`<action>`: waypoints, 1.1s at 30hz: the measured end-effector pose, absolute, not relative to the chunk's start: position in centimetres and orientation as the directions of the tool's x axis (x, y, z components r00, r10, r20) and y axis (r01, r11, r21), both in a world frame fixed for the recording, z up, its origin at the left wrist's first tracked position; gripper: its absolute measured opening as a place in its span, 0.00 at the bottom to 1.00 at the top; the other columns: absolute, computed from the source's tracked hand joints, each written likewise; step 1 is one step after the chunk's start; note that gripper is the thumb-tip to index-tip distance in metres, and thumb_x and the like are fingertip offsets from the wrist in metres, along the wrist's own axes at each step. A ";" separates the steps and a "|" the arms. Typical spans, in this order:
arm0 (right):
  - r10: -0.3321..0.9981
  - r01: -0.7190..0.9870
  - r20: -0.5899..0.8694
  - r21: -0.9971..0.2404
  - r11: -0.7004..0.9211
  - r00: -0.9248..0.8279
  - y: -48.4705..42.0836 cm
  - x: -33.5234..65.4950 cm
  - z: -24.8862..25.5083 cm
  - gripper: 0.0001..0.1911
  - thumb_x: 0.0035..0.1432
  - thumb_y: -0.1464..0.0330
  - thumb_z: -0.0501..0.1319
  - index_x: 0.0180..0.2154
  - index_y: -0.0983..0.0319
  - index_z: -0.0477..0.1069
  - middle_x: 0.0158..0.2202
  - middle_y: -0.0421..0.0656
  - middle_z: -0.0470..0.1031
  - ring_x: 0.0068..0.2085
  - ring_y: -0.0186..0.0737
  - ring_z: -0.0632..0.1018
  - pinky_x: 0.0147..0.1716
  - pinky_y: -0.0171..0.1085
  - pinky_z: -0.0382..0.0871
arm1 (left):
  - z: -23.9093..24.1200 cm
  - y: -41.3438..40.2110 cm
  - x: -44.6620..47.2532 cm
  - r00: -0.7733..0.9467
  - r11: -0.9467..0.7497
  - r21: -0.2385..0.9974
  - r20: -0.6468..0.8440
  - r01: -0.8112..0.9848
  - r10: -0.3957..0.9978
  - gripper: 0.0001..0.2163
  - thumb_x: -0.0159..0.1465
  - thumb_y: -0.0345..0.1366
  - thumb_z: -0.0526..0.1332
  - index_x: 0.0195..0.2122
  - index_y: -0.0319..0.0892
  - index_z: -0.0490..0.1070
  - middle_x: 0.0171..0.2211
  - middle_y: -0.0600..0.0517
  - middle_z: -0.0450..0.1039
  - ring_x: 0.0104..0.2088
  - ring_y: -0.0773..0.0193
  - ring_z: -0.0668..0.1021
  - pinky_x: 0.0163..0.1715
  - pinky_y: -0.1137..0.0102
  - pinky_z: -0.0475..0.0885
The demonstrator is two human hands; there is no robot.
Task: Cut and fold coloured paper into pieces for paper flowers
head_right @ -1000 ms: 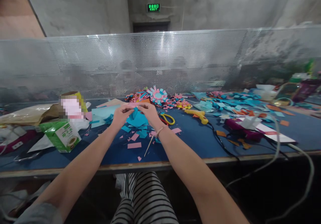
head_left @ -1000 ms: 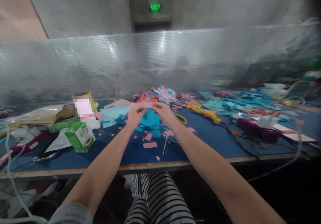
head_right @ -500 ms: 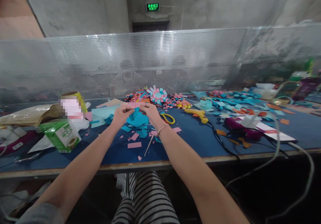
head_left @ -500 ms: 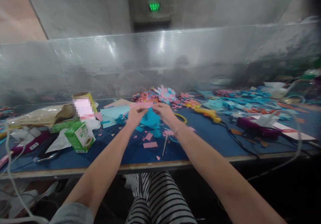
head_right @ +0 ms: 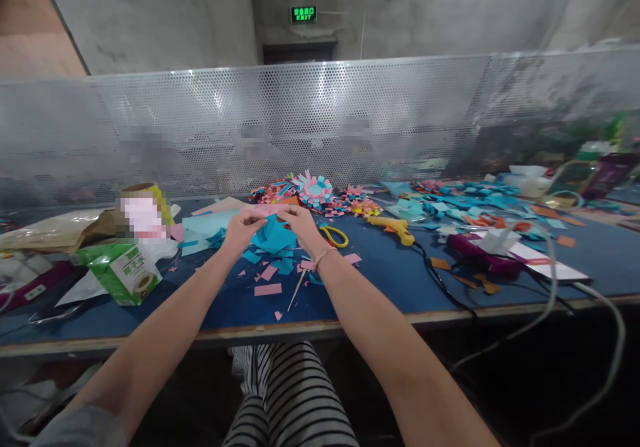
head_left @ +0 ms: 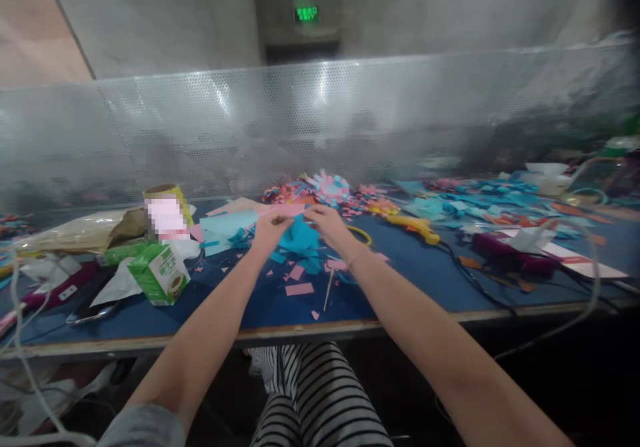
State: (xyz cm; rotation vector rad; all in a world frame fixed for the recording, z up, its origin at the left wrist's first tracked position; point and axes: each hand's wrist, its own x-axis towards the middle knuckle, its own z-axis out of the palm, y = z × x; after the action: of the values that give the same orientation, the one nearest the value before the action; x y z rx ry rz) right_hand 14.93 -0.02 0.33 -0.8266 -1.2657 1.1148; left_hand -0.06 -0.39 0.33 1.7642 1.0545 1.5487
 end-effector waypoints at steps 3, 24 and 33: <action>0.952 -0.156 0.276 -0.954 0.255 -0.131 -0.2 14.6 0.2 0.13 0.36 0.61 0.64 0.22 0.63 0.67 0.22 0.37 0.68 0.28 0.31 0.70 0.28 0.32 0.62 | 0.2 -0.2 -0.1 -0.010 -0.517 0.843 0.524 0.148 0.852 0.08 0.44 0.36 0.64 0.24 0.39 0.73 0.23 0.52 0.73 0.26 0.66 0.73 0.30 0.70 0.67; 0.918 0.143 0.226 -0.948 0.284 -0.327 -0.7 13.5 -0.8 0.04 0.38 0.70 0.59 0.17 0.63 0.69 0.17 0.38 0.70 0.21 0.31 0.69 0.22 0.31 0.62 | 0.0 0.3 -0.6 -0.081 -0.487 0.854 0.507 0.183 0.858 0.07 0.44 0.37 0.63 0.23 0.40 0.73 0.21 0.54 0.71 0.23 0.68 0.71 0.24 0.73 0.64; 0.937 -0.038 0.198 -0.980 0.195 -0.287 -1.0 13.5 0.2 0.07 0.37 0.68 0.62 0.25 0.63 0.70 0.25 0.40 0.72 0.28 0.34 0.73 0.27 0.32 0.65 | 0.2 0.3 -0.6 -0.107 -0.501 0.858 0.511 0.108 0.853 0.08 0.45 0.38 0.63 0.24 0.39 0.73 0.19 0.54 0.71 0.22 0.68 0.71 0.25 0.73 0.66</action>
State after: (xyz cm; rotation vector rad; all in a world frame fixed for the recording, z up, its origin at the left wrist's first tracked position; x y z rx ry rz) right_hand 13.54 -1.02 0.19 -0.8988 -1.5015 1.2676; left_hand -0.58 0.30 0.17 1.5910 1.0668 1.6652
